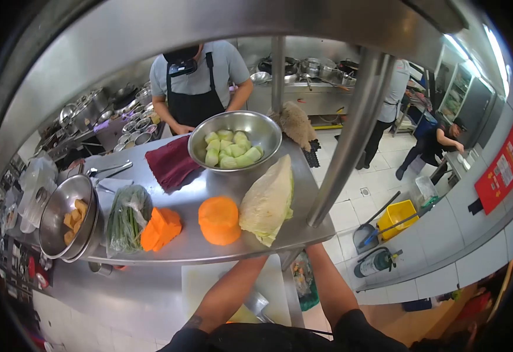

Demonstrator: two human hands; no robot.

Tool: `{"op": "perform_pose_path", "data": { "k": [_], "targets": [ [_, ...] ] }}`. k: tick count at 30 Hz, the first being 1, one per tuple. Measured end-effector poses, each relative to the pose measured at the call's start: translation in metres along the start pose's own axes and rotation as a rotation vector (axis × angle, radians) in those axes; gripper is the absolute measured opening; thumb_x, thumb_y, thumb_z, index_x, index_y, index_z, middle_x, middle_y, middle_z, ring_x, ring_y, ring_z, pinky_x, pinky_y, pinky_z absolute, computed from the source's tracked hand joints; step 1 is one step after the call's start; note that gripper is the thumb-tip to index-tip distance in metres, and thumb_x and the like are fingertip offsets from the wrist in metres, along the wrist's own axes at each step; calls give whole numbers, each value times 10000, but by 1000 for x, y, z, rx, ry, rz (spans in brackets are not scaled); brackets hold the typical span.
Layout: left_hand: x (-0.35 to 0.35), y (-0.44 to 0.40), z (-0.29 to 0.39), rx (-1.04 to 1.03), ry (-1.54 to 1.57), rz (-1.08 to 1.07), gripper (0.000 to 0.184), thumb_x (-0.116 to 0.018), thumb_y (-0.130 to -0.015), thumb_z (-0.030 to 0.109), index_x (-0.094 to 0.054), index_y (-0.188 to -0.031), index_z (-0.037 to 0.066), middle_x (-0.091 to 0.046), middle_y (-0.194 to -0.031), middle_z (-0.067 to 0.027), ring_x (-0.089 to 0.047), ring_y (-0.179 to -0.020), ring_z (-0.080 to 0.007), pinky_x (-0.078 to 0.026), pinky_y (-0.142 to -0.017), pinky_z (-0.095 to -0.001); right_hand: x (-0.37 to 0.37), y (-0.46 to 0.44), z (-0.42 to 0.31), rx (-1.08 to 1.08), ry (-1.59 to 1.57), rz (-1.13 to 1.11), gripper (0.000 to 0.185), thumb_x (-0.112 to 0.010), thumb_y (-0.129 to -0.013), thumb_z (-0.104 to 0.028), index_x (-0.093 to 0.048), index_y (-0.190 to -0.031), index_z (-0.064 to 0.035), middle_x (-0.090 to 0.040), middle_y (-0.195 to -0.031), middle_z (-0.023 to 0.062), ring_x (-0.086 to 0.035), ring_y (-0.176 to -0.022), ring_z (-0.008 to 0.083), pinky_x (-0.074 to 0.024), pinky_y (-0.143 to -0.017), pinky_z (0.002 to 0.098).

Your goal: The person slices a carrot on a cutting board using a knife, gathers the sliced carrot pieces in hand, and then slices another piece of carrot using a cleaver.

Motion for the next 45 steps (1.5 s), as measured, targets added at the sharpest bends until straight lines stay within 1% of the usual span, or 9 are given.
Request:
{"op": "perform_pose_path", "data": {
  "k": [4, 8, 27, 30, 31, 34, 36, 40, 45],
  "targets": [
    [-11, -8, -1, -1, -19, -12, 403, -535, -1074, 378, -709, -1228, 49, -694, -1232, -237, -657, -1139, -398, -504, -1012, -457, 17, -23, -2, -142, -94, 195, 607, -630, -978, -318, -477, -1519, -88, -604, -1483, 110, -525, -1391, 434, -283, -1228, 550],
    [-17, -18, 4, -6, -22, -27, 399, -537, -1073, 376, -712, -1221, 50, -696, -1226, -239, -658, -1133, -403, -507, -1008, -459, -54, 5, 14, -149, 79, -191, 451, -617, -1019, -286, -576, -1413, -72, -681, -1347, 93, -583, -1317, 352, -408, -1127, 519],
    [-34, 10, -15, -174, -218, -13, 378, -544, -1067, 368, -726, -1189, 59, -702, -1197, -251, -663, -1103, -429, -518, -986, -471, -84, 135, 49, -1046, -1550, -55, 311, -600, -1064, -258, -603, -1306, -63, -681, -1175, 71, -667, -1003, 180, -561, -861, 347],
    [-26, 32, -40, -347, -549, 17, 375, -545, -1066, 367, -728, -1183, 61, -703, -1193, -253, -664, -1098, -433, -520, -983, -473, -38, 148, 38, -961, -1121, -126, 235, -652, -1039, -198, -638, -1208, -35, -706, -1048, 62, -669, -867, 158, -563, -765, 307],
    [-6, 68, -15, -27, -598, -177, 329, -596, -1043, 330, -738, -1146, 53, -728, -1111, -244, -706, -1014, -397, -550, -903, -460, -34, 172, 40, -988, -1113, -150, 235, -652, -1039, -198, -638, -1208, -35, -706, -1048, 62, -669, -867, 158, -563, -765, 307],
    [68, 133, 1, 77, -96, 89, 275, -636, -1026, 226, -715, -1198, 26, -737, -1122, -210, -719, -1010, -341, -558, -902, -393, -7, 276, 44, -1159, -902, -269, 178, -658, -1017, -91, -642, -1170, -1, -705, -985, 47, -665, -804, 133, -560, -737, 259],
    [114, 186, -35, -65, -79, 352, 224, -609, -1031, 123, -707, -1204, 19, -750, -1087, -156, -717, -941, -273, -565, -869, -371, 13, 309, 23, -1083, -928, -342, 206, -668, -1028, -124, -648, -1179, 15, -702, -966, 54, -656, -816, 142, -551, -704, 284],
    [180, 307, -86, 172, 8, 555, 229, -619, -1013, 95, -697, -1205, -1, -729, -993, -146, -693, -881, -214, -555, -804, -349, 39, 317, -16, -787, -595, -455, 202, -695, -997, -105, -674, -1142, 34, -701, -956, 62, -649, -841, 144, -551, -741, 302],
    [155, 371, -75, 133, -109, 537, 271, -651, -980, 98, -676, -1234, 8, -709, -1109, -147, -667, -1007, -250, -541, -888, -368, 21, 282, -86, -475, -469, -586, 345, -765, -913, -159, -655, -1209, -22, -657, -1171, 155, -667, -1034, 296, -552, -872, 394]
  ]
}}
Point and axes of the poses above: each hand's wrist, its own y-axis away from the middle knuckle, its own x-axis out of the back of the hand, z = x × y, the point moved 10 cm from there along -y, towards the middle knuckle
